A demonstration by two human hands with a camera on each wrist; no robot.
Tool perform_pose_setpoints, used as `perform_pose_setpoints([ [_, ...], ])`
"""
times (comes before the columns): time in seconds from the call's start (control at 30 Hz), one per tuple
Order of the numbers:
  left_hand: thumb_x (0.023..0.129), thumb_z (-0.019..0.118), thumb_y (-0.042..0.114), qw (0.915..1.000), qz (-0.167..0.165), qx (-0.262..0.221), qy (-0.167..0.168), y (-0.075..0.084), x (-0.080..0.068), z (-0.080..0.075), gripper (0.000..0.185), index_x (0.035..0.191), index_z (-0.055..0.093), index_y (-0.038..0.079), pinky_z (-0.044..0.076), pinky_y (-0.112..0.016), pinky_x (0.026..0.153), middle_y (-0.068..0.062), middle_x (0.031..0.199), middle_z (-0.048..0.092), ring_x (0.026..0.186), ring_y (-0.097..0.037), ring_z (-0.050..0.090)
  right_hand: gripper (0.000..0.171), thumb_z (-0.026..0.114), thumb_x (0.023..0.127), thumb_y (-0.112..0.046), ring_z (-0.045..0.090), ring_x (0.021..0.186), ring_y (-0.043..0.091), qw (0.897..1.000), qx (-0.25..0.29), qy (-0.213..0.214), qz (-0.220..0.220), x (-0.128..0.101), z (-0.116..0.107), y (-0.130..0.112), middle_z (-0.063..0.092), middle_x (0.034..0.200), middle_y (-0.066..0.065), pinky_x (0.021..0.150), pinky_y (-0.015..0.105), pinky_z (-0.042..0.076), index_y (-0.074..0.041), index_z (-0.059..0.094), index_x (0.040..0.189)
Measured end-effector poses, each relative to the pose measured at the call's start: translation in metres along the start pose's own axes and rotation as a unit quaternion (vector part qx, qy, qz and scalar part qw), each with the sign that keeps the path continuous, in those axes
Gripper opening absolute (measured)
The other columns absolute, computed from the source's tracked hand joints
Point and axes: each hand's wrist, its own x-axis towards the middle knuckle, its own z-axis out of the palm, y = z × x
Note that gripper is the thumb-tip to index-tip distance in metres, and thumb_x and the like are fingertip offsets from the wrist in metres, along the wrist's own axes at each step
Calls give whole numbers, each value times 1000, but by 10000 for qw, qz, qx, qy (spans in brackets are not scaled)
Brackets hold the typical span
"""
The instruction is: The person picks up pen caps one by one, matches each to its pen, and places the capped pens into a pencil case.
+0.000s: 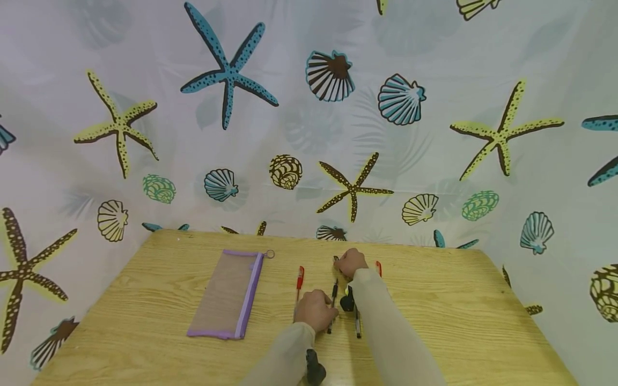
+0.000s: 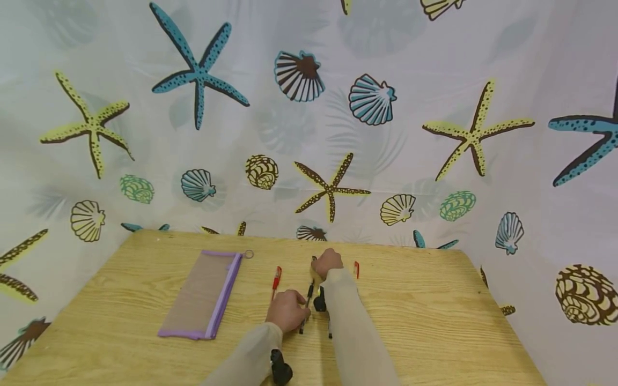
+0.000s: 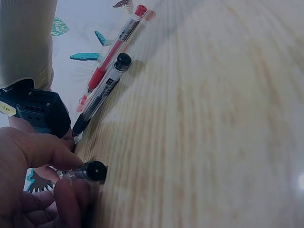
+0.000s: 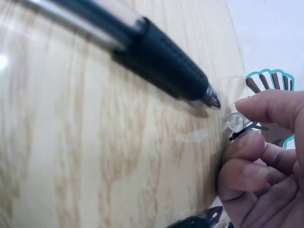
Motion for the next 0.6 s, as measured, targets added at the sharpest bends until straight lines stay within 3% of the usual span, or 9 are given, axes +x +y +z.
perform_pose_setpoints([
  [0.13,78,78,24,10000,-62,-7,7,2,0,0,17,86,74,9,53,-36,61,-2,81,69,67,-17,63,40,60,89,-9,39,38,11,10000,57,-52,46,0,-1,-1,43,43,-1,40,27,35,-12,49,51],
  [0.23,78,77,21,10000,-35,-87,29,2,-1,0,12,76,73,10,50,-33,54,1,71,67,57,-13,59,40,60,89,-9,39,37,11,9999,97,-70,35,1,-1,1,44,43,-1,39,27,34,-12,49,51],
  [0.37,78,76,19,9998,15,-191,66,2,-2,1,18,62,70,14,44,-29,47,4,59,62,48,-10,52,41,61,87,-10,41,37,12,9998,177,-59,57,7,0,6,45,42,-1,38,26,33,-14,46,49],
  [0.6,79,77,25,9998,-47,-161,144,2,-2,1,20,62,70,16,46,-30,52,5,65,64,52,-8,52,41,61,90,-13,42,37,13,9992,386,-139,18,9,-1,8,46,42,0,39,28,36,-13,50,50],
])
